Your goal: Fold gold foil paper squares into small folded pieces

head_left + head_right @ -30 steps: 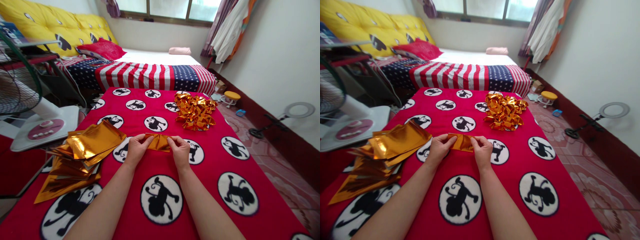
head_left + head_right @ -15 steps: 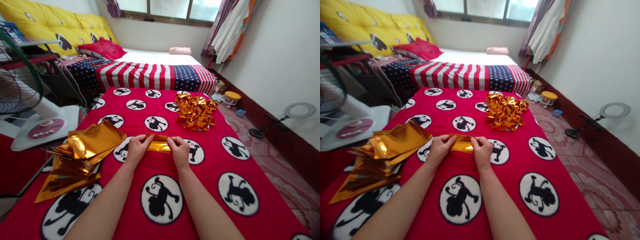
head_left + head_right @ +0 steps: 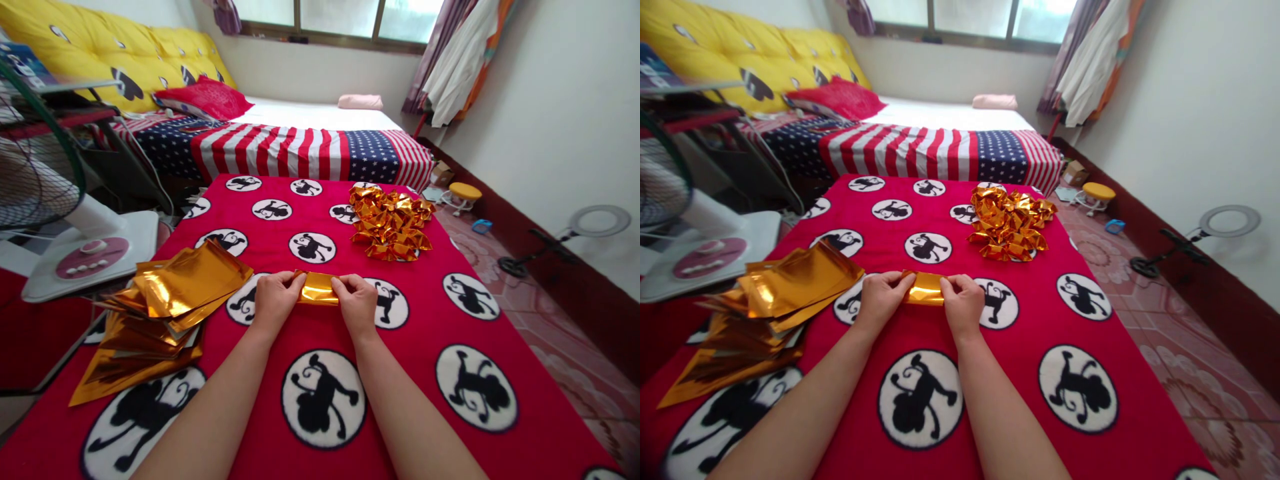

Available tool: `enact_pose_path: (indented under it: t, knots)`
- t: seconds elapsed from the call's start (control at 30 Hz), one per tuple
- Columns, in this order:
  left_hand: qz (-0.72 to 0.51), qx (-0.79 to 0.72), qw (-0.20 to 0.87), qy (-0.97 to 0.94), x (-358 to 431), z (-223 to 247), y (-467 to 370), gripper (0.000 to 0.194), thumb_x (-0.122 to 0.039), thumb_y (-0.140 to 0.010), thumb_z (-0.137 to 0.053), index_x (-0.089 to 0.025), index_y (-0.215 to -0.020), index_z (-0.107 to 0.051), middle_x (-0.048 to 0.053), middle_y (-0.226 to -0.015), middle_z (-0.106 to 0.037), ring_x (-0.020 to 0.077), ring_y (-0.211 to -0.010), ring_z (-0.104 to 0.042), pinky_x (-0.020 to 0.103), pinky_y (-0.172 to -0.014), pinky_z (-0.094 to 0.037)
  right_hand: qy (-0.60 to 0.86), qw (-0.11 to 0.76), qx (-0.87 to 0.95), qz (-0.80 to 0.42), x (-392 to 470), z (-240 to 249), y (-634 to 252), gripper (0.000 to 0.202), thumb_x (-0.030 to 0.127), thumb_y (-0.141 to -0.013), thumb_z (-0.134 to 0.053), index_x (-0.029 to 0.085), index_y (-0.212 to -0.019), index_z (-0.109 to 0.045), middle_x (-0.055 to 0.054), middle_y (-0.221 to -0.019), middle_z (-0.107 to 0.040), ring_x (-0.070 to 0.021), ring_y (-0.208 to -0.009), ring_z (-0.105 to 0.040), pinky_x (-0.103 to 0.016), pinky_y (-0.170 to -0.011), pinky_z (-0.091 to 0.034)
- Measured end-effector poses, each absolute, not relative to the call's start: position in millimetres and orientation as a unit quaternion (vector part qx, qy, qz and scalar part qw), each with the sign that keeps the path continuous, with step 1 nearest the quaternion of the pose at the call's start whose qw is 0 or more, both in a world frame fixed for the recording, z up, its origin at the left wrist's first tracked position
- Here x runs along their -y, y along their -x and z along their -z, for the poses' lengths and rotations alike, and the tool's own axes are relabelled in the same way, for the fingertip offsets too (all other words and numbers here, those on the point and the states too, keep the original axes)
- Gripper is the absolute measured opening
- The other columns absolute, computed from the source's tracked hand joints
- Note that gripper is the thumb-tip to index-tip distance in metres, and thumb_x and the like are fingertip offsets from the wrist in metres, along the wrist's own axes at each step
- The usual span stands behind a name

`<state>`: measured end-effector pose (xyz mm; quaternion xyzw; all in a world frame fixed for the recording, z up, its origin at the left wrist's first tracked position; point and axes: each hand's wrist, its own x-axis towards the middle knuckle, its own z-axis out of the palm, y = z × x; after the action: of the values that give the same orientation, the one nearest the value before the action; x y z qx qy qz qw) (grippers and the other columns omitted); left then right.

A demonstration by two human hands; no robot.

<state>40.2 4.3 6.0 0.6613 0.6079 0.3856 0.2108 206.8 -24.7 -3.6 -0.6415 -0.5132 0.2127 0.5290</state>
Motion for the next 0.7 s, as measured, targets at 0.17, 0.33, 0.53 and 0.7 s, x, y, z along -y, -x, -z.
enact_pose_path:
  t: [0.17, 0.33, 0.53, 0.7]
  knots:
    - [-0.292, -0.652, 0.090, -0.694, -1.0, -8.0, -43.0, 0.035, -0.045, -0.084, -0.054, -0.021, -0.064, -0.070, 0.007, -0.065, -0.069, 0.0191, -0.060, -0.058, 0.028, -0.056, -0.030, 0.705, 0.421, 0.552, -0.145, 21.5, 0.2, -206.5, 0.022, 0.037, -0.081, -0.060, 0.023, -0.069, -0.072, 0.000, -0.069, -0.070, -0.0152, -0.063, -0.060, -0.025, -0.061, -0.039]
    - [-0.231, -0.671, 0.051, -0.703, 0.5, -8.6, -47.4, 0.033, -0.042, -0.086, -0.051, -0.020, -0.072, -0.072, 0.010, -0.076, -0.072, 0.0243, -0.067, -0.062, 0.031, -0.057, -0.029, 0.740, 0.337, 0.572, -0.112, 17.5, -1.9, -206.8, 0.020, 0.039, -0.081, -0.060, 0.027, -0.072, -0.074, 0.001, -0.070, -0.072, -0.0156, -0.063, -0.062, -0.026, -0.058, -0.035]
    - [-0.190, -0.700, 0.029, -0.688, 3.4, -9.7, -50.4, 0.030, -0.045, -0.087, -0.053, -0.022, -0.097, -0.069, 0.010, -0.079, -0.071, 0.0259, -0.069, -0.064, 0.030, -0.057, -0.031, 0.749, 0.305, 0.578, -0.108, 15.0, -3.4, -207.6, 0.018, 0.040, -0.080, -0.062, 0.028, -0.073, -0.074, 0.001, -0.072, -0.073, -0.0166, -0.066, -0.064, -0.026, -0.058, -0.035]
    - [-0.201, -0.702, 0.000, -0.684, 5.0, -13.1, -52.3, 0.035, -0.044, -0.087, -0.057, -0.019, -0.112, -0.057, 0.010, -0.097, -0.067, 0.0235, -0.075, -0.063, 0.030, -0.063, -0.037, 0.756, 0.287, 0.578, -0.105, 15.3, -7.1, -205.9, 0.018, 0.040, -0.079, -0.062, 0.028, -0.073, -0.074, 0.001, -0.072, -0.073, -0.0176, -0.068, -0.065, -0.027, -0.059, -0.035]
